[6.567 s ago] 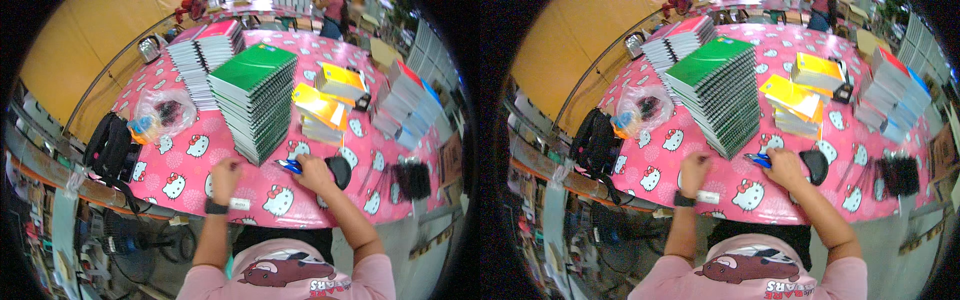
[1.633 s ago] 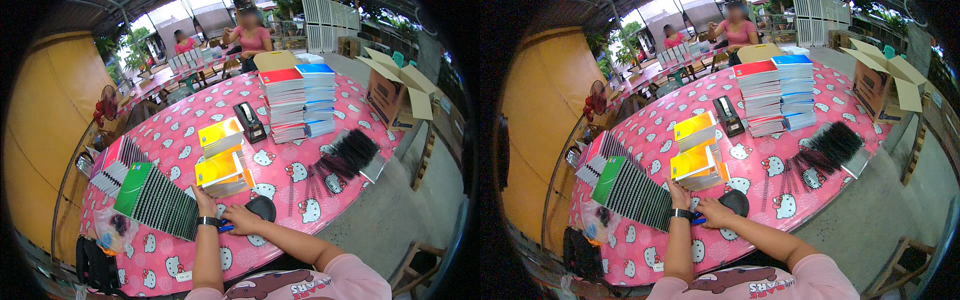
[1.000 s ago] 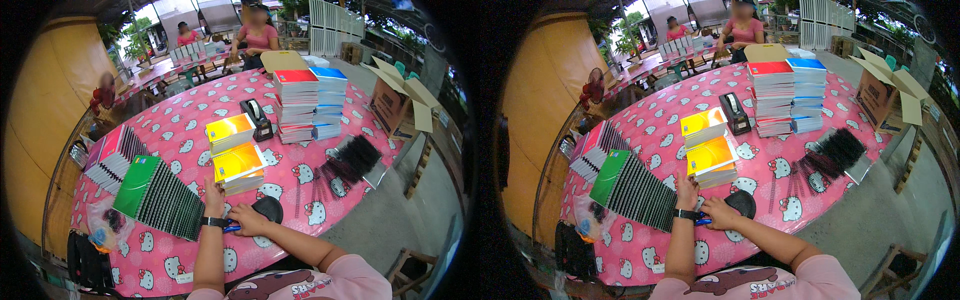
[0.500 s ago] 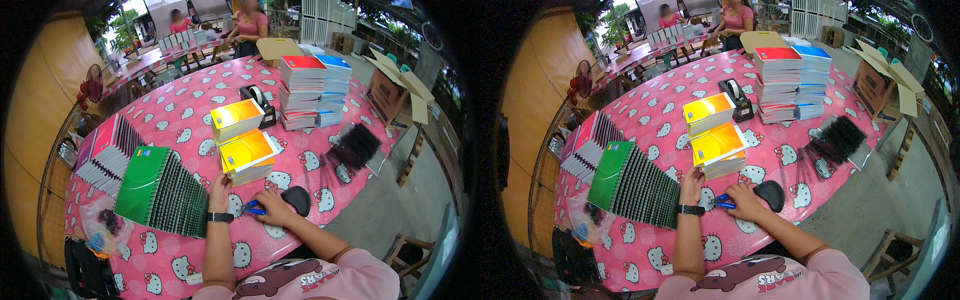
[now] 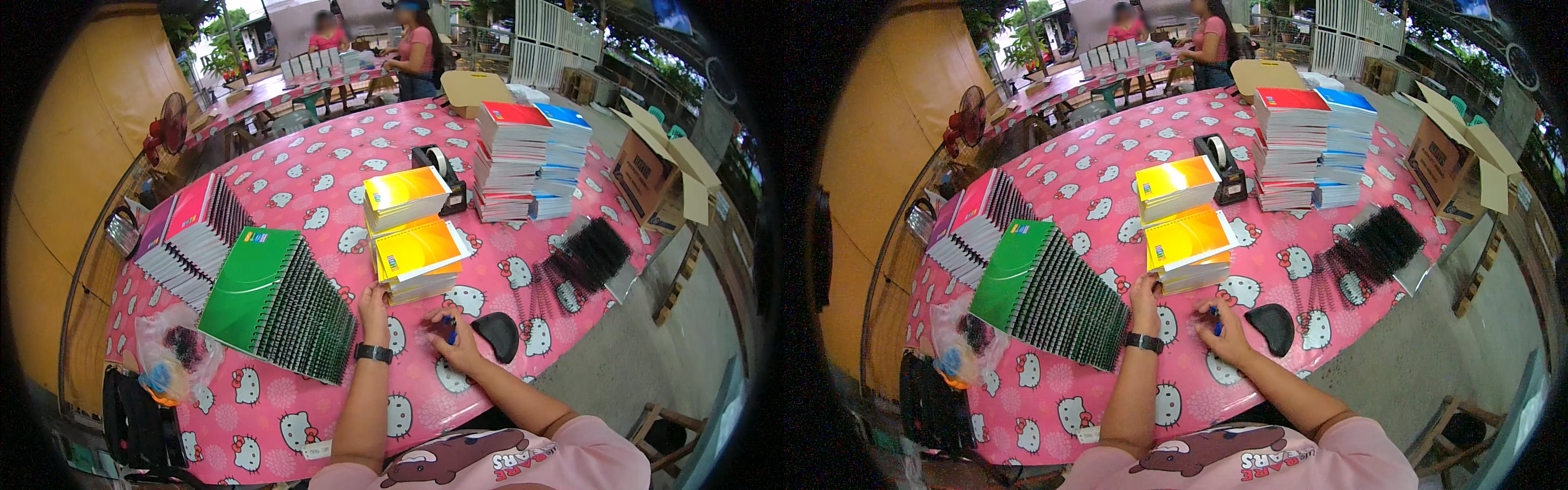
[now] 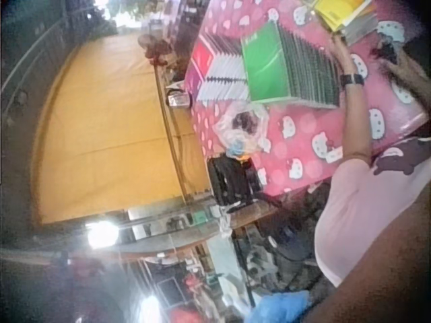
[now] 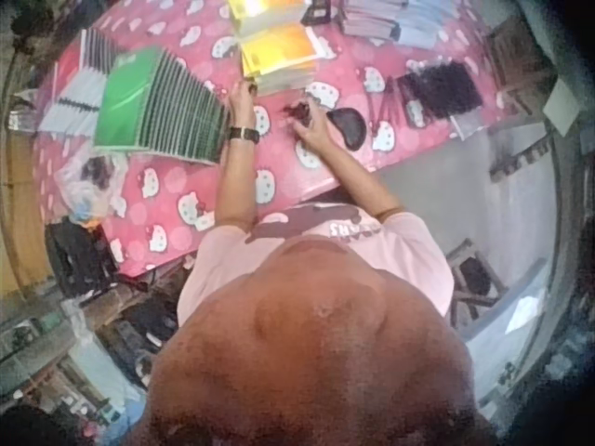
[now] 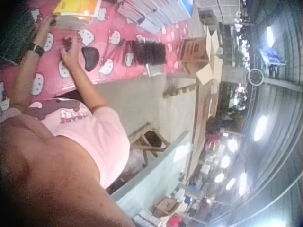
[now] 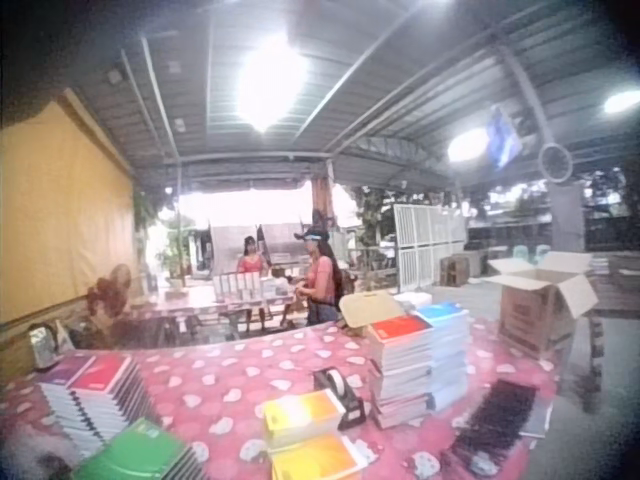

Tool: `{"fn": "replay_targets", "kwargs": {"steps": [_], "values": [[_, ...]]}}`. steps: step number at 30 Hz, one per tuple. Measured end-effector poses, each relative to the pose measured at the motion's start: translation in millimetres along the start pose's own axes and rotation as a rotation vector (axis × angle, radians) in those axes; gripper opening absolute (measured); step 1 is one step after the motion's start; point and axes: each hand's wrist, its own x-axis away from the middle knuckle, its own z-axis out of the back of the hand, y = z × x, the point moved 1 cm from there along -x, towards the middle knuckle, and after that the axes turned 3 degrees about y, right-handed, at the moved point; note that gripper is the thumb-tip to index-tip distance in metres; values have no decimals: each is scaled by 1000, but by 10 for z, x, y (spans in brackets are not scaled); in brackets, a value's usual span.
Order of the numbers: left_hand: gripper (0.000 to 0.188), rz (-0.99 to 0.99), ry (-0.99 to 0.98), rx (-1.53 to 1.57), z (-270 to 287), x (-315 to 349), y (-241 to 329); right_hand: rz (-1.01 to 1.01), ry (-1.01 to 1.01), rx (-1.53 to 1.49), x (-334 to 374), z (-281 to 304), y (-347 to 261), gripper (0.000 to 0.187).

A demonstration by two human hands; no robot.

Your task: The person uses a pair of blue-handled pliers to trim the spiral binding of a stack of green notebooks. They hold the notebooks steady with one hand while using the pliers to cut the wire coils along the spine. The person works through the stack, occasionally adjusting the position of the notebooks on the table.

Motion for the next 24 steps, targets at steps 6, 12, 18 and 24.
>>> {"fn": "replay_targets", "kwargs": {"steps": [6,12,18,24], "values": [[19,-63,95,115,-108,64,76,123,53,36,-5,-41,-125,30],[22,-45,98,89,-109,70,89,84,19,89,7,-49,18,31],[23,-16,101,112,-162,102,145,97,34,62,-6,-64,-65,33],[25,-58,101,111,-118,25,33,81,29,68,-6,-72,-104,28]]}}
